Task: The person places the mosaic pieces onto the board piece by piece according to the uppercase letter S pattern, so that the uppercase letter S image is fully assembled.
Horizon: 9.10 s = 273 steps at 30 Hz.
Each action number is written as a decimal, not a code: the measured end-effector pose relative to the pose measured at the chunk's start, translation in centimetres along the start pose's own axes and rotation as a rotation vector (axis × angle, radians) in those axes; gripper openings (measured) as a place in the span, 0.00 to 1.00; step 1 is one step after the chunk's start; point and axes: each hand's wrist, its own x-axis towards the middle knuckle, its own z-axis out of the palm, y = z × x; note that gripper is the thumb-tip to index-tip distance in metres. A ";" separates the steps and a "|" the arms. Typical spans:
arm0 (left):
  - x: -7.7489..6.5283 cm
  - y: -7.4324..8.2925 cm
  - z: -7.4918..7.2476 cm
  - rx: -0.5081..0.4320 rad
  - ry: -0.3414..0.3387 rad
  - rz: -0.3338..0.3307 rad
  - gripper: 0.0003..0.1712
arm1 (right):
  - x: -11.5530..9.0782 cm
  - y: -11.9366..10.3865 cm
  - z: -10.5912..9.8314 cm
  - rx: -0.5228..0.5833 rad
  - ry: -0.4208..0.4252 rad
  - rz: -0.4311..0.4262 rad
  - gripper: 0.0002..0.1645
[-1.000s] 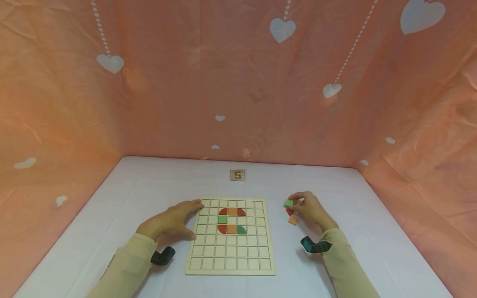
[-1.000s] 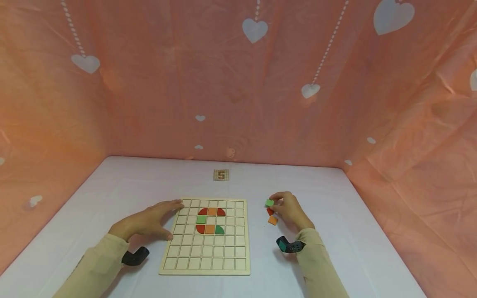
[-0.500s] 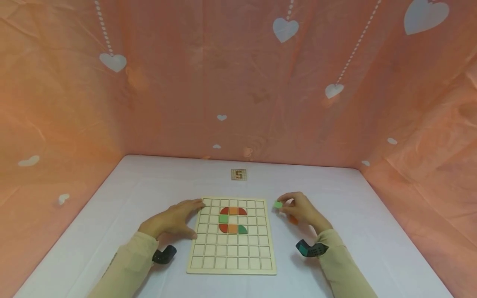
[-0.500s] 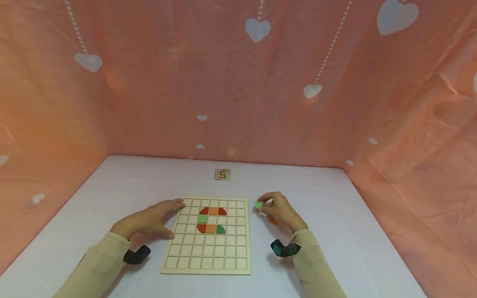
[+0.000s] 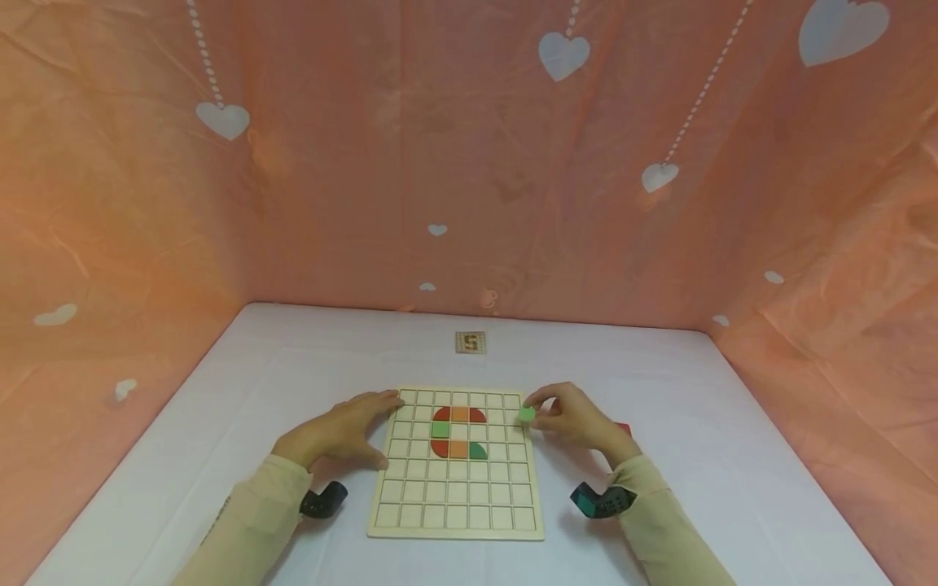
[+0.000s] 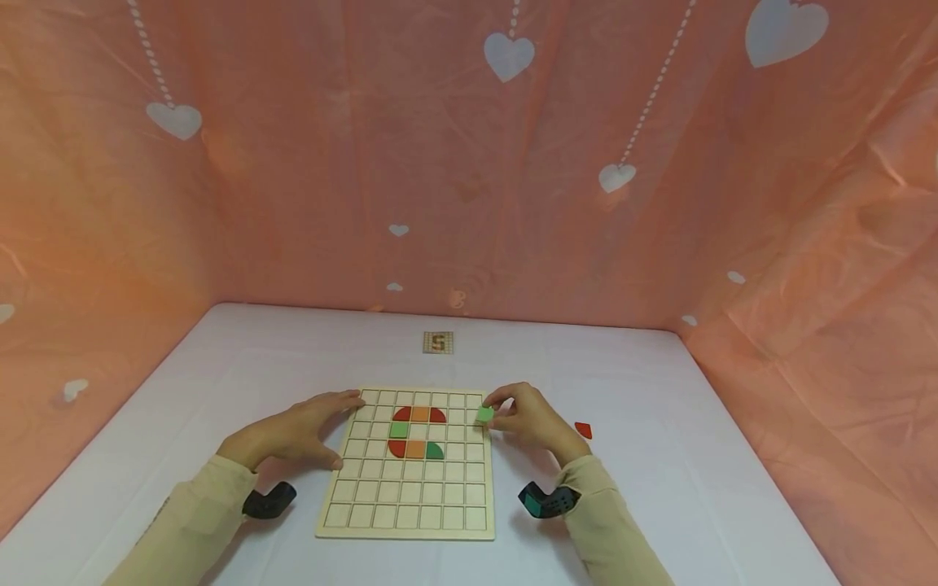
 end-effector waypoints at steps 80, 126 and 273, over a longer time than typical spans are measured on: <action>0.0 0.0 0.0 0.000 0.000 0.017 0.54 | -1.2 -5.5 7.1 -0.219 -0.160 -0.168 0.09; -0.1 0.1 0.0 -0.016 -0.002 -0.015 0.54 | -2.5 0.5 -1.1 -0.068 0.059 -0.022 0.18; -0.2 0.1 0.0 -0.003 -0.003 -0.015 0.54 | -3.5 -4.3 7.2 -0.060 -0.195 -0.195 0.05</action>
